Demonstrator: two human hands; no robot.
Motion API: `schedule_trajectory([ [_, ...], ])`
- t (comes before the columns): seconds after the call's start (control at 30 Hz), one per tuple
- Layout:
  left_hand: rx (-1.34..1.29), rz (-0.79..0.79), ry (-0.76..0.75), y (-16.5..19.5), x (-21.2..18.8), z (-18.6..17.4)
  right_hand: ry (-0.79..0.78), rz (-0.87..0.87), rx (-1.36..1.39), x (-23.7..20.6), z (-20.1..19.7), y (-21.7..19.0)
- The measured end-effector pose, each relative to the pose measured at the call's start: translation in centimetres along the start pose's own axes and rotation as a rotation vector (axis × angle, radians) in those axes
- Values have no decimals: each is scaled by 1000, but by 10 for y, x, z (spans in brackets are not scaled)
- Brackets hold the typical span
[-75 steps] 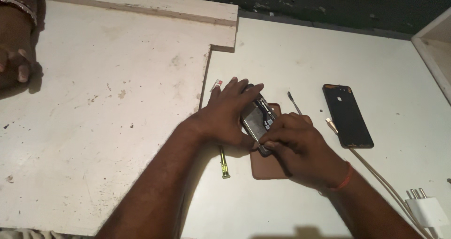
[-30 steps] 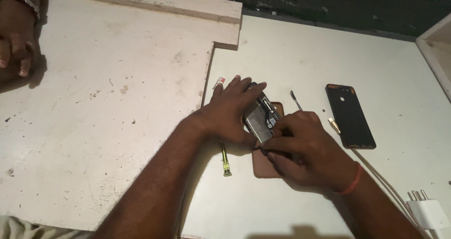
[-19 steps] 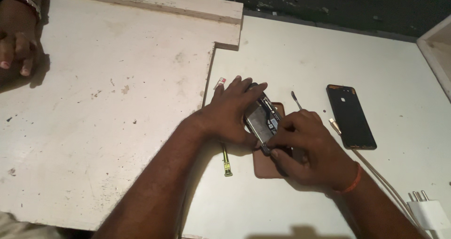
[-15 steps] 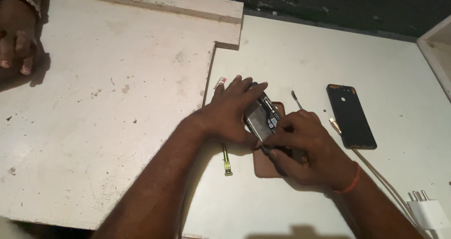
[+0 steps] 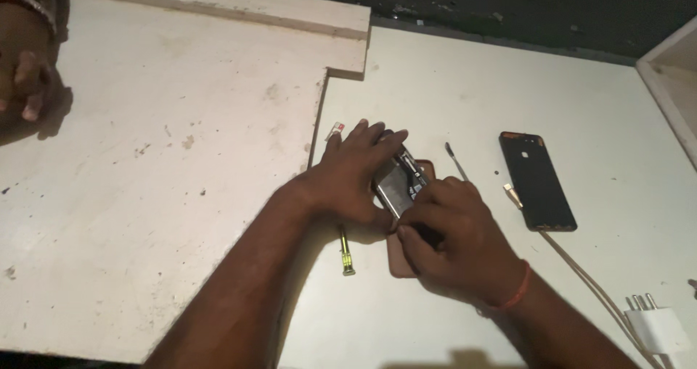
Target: The person repairs a smartphone at a workbench, holding the opened phone steady with one hand while using a screwdriver and a pry tool to work on internal components. They reposition the phone on a brown case and continue prying and unscrewing parts of the device.
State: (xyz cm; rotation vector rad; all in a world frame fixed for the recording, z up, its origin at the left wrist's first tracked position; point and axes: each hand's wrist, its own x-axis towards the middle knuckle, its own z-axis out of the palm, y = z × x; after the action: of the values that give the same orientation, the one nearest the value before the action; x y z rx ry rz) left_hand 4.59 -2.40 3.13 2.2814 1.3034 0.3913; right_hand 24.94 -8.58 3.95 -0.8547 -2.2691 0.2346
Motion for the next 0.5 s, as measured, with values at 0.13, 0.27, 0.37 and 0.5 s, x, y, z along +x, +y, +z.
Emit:
schedule_trajectory([
  [0.13, -34, -8, 12, 1, -2, 0, -45, 84, -26, 1, 2, -2],
  [0.27, -43, -2, 8, 0, 0, 1, -34, 58, 5, 0, -3, 3],
  [0.37, -43, 8, 1, -3, 1, 1, -29, 44, 49, -2, -8, 10],
  [0.5, -37, 3, 3, -6, 1, 3, -55, 45, 92, -5, -9, 16],
])
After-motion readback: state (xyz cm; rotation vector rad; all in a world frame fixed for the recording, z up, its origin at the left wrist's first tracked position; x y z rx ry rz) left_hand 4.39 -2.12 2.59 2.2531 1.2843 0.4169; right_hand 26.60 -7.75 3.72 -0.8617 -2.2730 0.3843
